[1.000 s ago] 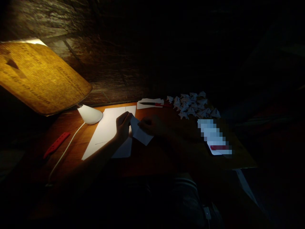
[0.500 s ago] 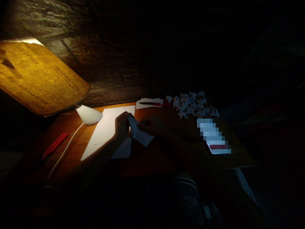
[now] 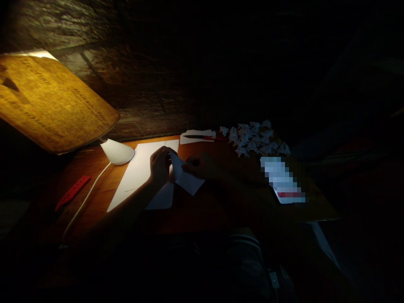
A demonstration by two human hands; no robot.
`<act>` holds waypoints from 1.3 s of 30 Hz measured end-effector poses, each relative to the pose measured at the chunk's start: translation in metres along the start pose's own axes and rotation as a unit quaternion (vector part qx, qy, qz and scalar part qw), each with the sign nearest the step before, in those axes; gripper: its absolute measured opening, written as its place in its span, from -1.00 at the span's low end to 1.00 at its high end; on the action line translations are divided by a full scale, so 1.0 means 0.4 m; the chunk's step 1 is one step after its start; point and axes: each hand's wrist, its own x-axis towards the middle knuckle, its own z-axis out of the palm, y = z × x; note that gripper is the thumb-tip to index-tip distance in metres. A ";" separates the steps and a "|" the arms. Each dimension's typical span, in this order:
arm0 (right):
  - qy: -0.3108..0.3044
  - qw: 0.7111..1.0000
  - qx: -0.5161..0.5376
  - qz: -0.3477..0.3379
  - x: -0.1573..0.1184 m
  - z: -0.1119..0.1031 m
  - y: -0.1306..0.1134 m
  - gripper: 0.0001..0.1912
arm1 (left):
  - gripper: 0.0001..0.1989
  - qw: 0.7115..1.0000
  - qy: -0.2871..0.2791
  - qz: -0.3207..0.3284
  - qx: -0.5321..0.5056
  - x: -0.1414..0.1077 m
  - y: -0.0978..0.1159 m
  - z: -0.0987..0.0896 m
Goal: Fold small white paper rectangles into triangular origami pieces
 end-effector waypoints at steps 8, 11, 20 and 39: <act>-0.015 1.000 0.009 0.020 0.000 -0.002 0.001 -0.60 | -0.73 1.000 -0.003 0.007 -0.003 0.004 -0.005 -0.003; -0.018 1.000 0.005 0.005 0.001 -0.002 0.005 -0.56 | -0.73 1.000 0.012 0.013 -0.003 0.004 -0.007 0.000; -0.024 1.000 -0.006 -0.007 0.005 -0.001 0.001 -0.51 | -0.60 0.999 0.032 -0.015 -0.022 0.000 0.004 0.009; 0.096 0.995 0.024 -0.030 0.006 -0.001 0.016 -0.52 | -0.51 0.989 -0.111 -0.057 0.083 -0.015 0.004 0.011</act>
